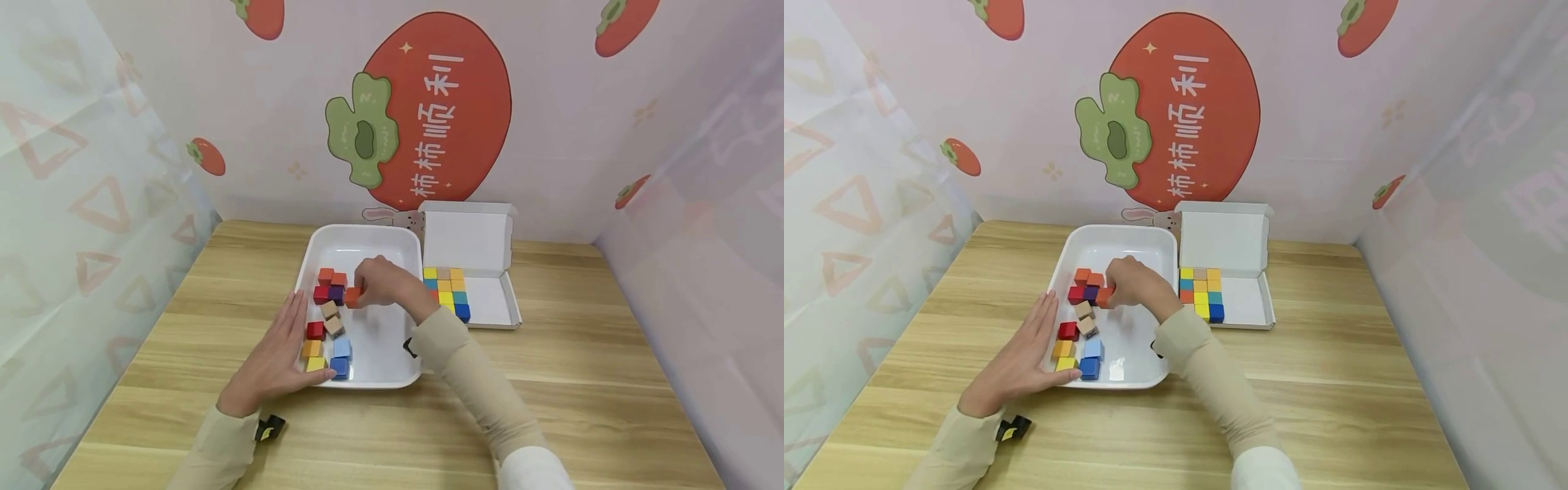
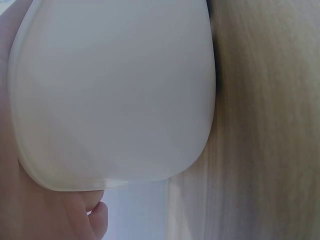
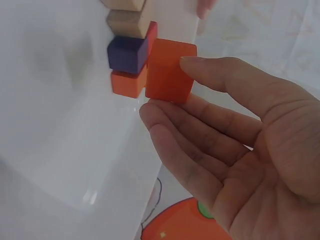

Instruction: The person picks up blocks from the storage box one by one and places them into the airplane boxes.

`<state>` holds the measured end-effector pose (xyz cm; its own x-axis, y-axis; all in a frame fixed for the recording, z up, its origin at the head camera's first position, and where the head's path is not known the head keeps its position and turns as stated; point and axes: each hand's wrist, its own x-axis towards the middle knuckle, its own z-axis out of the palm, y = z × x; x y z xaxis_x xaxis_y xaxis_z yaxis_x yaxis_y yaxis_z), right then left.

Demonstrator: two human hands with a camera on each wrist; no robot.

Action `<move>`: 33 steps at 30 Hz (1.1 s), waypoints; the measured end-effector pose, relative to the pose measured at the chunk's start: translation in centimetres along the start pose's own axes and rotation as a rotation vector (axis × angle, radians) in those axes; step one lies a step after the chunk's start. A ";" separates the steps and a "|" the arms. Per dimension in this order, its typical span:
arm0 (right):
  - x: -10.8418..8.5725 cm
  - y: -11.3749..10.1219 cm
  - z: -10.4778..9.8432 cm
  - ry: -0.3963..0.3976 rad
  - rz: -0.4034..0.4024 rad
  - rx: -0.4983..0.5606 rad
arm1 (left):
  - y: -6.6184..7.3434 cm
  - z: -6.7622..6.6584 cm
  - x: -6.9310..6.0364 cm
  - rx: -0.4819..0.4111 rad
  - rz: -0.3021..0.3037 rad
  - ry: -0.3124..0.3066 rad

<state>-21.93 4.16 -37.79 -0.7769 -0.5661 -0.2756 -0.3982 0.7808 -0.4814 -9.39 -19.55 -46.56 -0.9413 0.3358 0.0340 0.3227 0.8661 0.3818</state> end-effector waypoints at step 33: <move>-9.8 12.7 -6.7 0.226 0.046 0.030 | 0.0 0.1 -0.1 -0.007 0.006 0.009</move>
<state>-22.71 21.43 -35.62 -0.8847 -0.4538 -0.1067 -0.3476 0.7947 -0.4976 -9.31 -19.58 -46.65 -0.9402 0.3376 0.0449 0.3279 0.8615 0.3877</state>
